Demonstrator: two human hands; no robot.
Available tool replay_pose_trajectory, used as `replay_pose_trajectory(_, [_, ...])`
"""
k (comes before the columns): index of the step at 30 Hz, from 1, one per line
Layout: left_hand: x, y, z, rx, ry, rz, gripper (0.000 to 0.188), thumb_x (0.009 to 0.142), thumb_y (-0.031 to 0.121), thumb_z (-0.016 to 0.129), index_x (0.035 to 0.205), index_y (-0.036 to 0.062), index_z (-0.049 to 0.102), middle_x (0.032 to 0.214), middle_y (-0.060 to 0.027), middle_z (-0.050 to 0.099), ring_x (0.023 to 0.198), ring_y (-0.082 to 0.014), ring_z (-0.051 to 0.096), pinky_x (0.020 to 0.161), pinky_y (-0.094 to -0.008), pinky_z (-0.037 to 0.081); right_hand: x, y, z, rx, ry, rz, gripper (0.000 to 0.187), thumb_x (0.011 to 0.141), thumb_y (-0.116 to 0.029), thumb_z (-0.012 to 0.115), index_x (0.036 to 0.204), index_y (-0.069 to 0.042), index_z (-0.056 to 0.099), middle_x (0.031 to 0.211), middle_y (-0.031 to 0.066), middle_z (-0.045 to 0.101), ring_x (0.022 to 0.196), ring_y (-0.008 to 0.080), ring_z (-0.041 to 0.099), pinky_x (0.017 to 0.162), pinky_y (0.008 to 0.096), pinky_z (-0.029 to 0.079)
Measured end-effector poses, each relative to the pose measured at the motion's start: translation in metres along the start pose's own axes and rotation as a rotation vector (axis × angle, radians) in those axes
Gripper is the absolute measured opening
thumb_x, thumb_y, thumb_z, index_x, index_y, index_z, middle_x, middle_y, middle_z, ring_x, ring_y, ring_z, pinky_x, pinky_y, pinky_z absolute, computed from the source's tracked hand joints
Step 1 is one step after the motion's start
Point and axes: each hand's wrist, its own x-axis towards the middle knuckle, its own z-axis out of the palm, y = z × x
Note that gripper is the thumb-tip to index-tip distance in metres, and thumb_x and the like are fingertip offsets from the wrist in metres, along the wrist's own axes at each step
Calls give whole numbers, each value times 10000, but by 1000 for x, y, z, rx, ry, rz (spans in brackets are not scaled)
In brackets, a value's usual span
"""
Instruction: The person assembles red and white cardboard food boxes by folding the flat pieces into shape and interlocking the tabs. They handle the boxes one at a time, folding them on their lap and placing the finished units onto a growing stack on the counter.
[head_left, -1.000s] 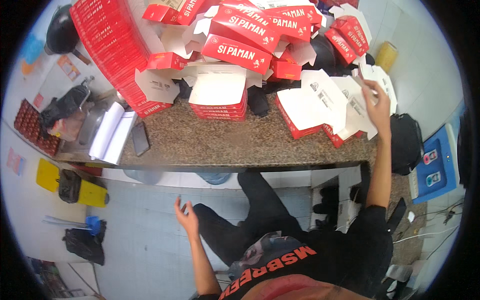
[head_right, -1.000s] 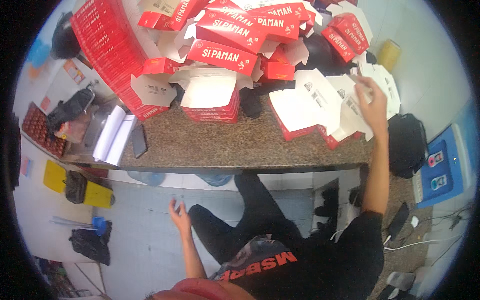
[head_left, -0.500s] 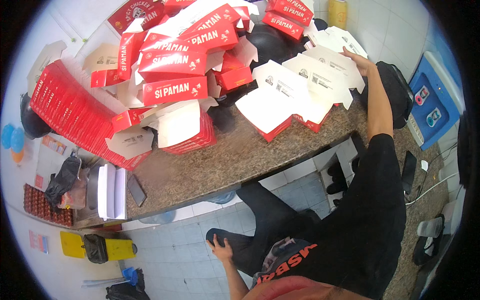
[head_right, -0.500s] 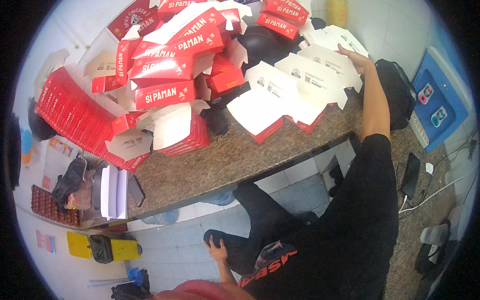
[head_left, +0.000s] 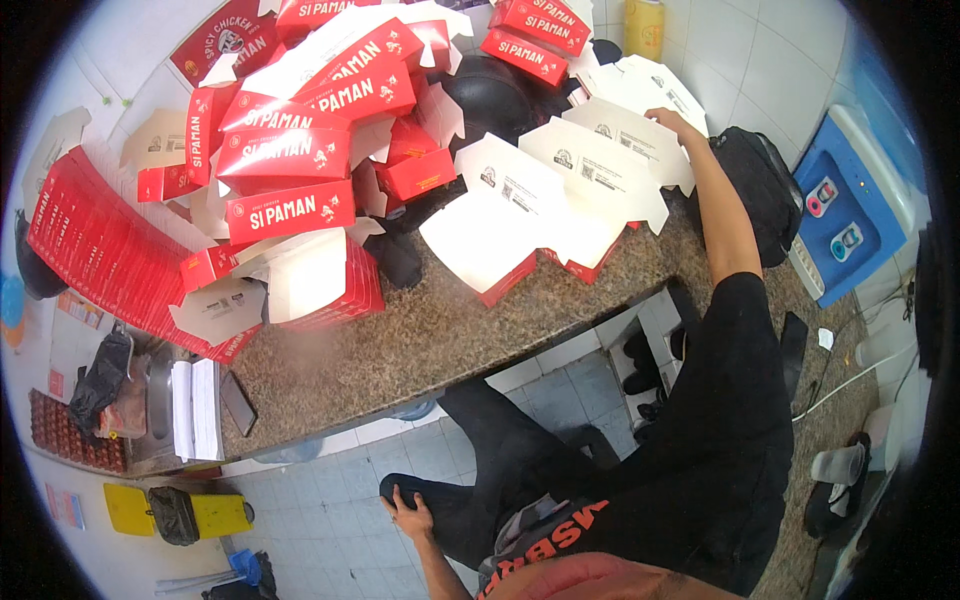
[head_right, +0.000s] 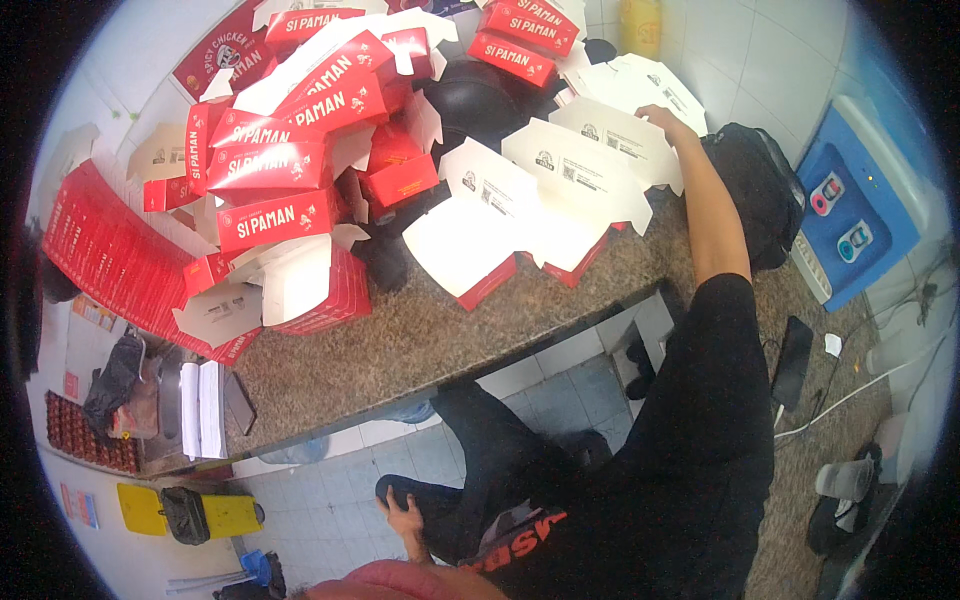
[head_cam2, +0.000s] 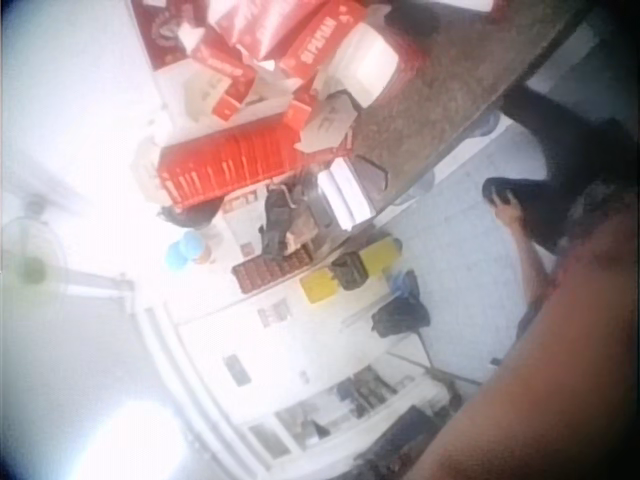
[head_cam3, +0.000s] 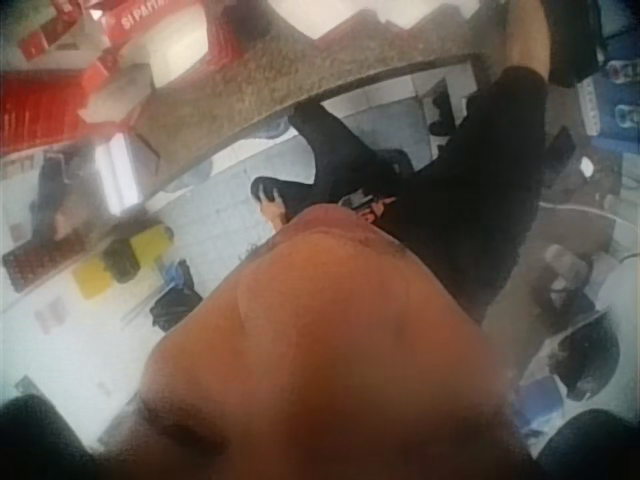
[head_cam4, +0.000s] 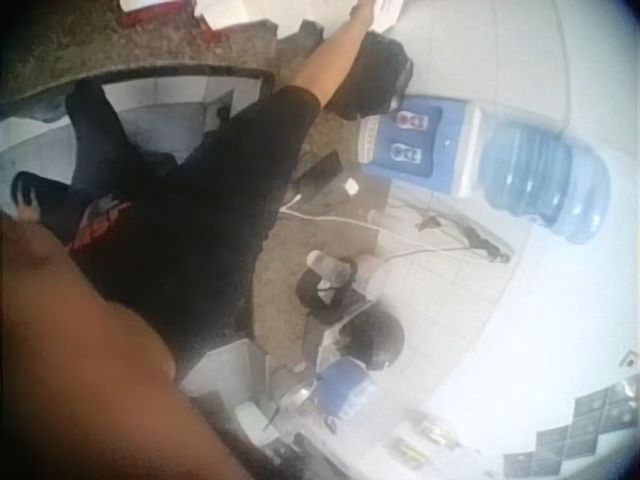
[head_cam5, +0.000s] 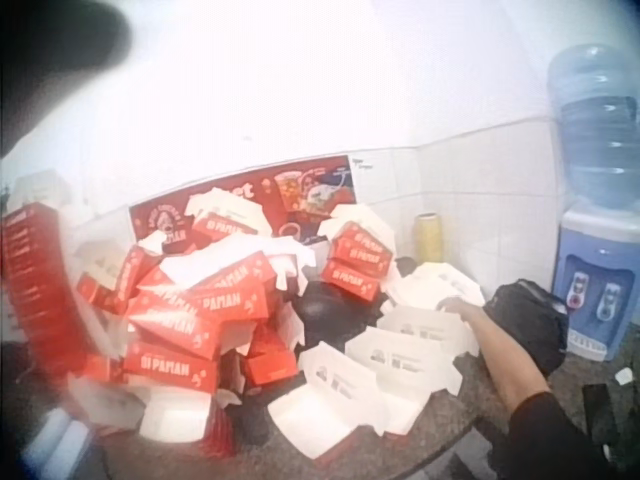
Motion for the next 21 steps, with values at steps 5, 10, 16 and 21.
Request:
replay_pose_trajectory(5, [1, -4, 0, 30, 8, 5, 632, 864, 288, 729, 1456, 225, 516, 1654, -205, 220, 1338, -486, 474, 1126, -562, 360, -3, -4, 8, 49, 33, -81, 416, 835, -288, 742, 1194, -93, 670, 1112, 179, 729, 1027, 281, 695, 841, 405, 553])
replay_pose_trajectory(10, [1, 8, -3, 76, -16, -10, 625, 868, 315, 721, 1454, 252, 511, 1653, -207, 220, 1285, -518, 501, 1076, -558, 413, -23, -7, -2, 142, 3, -193, 367, 878, -257, 702, 1198, -80, 671, 1035, 135, 745, 946, 233, 702, 837, 346, 538])
replay_pose_trajectory(16, [5, -7, 2, 98, 36, 83, 660, 851, 329, 741, 1461, 255, 500, 1646, -211, 231, 1275, -513, 515, 1061, -555, 436, -26, -21, -11, 175, 241, -141, 306, 868, -270, 723, 1058, -32, 749, 898, 126, 766, 820, 218, 717, 771, 343, 543])
replay_pose_trajectory(21, [3, 20, -4, 104, -40, -19, 654, 852, 328, 744, 1457, 255, 508, 1641, -224, 231, 1297, -518, 498, 1070, -564, 428, -23, -2, -13, 52, 431, -57, 279, 843, -300, 759, 883, -24, 768, 848, 129, 751, 738, 198, 702, 678, 347, 533])
